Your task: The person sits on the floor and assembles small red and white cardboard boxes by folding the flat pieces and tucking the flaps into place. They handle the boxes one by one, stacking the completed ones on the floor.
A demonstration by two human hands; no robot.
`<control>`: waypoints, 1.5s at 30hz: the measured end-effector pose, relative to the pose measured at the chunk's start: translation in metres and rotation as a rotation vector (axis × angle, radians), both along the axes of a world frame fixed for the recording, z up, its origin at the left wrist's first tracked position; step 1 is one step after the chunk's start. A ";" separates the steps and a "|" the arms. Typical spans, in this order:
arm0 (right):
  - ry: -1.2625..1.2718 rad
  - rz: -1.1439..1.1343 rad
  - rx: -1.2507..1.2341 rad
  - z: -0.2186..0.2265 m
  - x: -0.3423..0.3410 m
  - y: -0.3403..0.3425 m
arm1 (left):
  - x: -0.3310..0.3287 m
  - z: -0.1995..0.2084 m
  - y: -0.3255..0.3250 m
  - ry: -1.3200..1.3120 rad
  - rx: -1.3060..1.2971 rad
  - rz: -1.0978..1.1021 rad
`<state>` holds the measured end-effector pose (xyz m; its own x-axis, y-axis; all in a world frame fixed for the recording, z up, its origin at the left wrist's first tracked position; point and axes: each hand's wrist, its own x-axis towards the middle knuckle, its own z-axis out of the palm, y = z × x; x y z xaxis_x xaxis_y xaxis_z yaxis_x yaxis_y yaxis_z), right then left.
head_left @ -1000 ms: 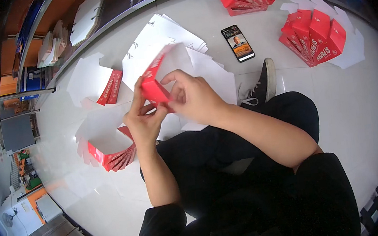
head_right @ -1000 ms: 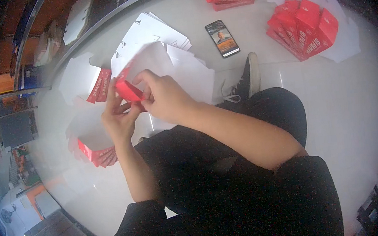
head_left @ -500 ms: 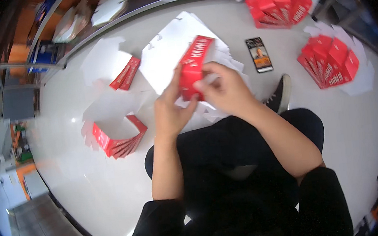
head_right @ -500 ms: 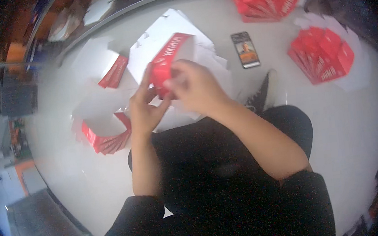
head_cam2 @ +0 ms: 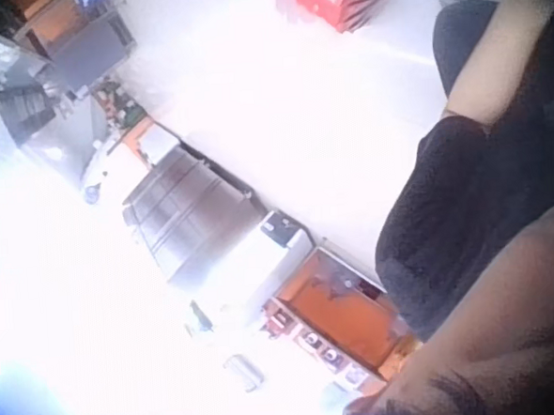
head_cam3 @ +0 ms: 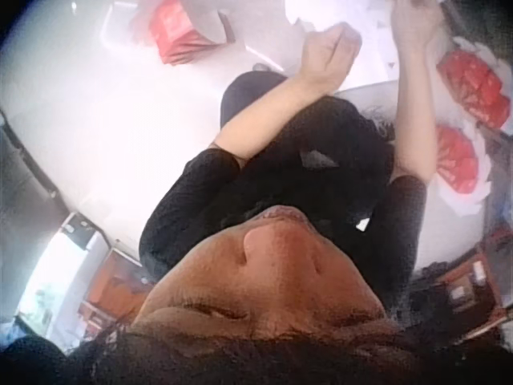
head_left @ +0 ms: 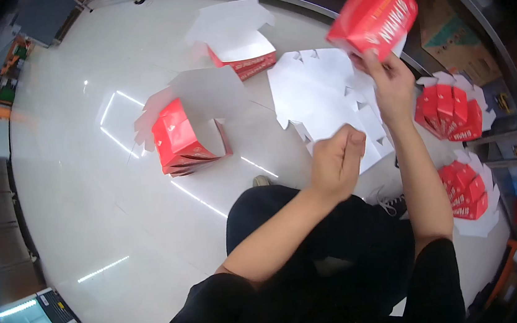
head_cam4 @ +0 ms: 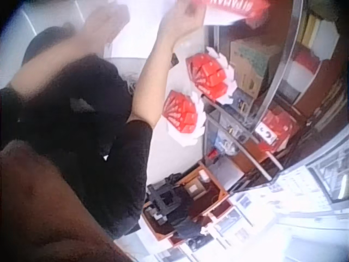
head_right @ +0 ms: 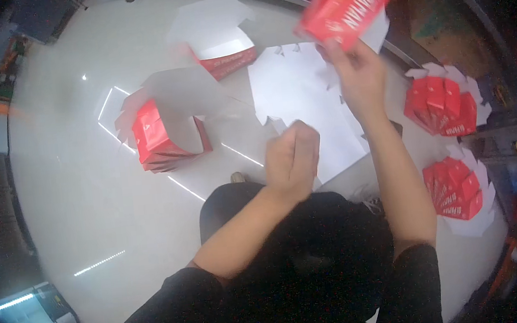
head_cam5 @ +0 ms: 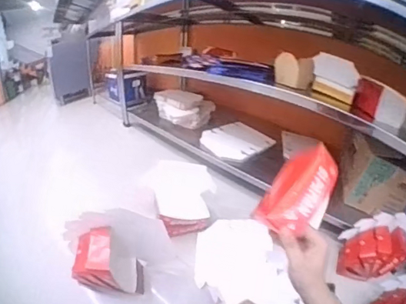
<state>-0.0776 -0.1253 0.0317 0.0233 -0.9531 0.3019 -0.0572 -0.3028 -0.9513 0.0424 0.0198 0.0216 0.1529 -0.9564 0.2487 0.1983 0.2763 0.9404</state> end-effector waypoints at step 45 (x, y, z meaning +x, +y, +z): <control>0.032 -0.040 0.495 -0.083 -0.083 0.139 | -0.005 -0.023 -0.017 -0.788 0.322 -0.152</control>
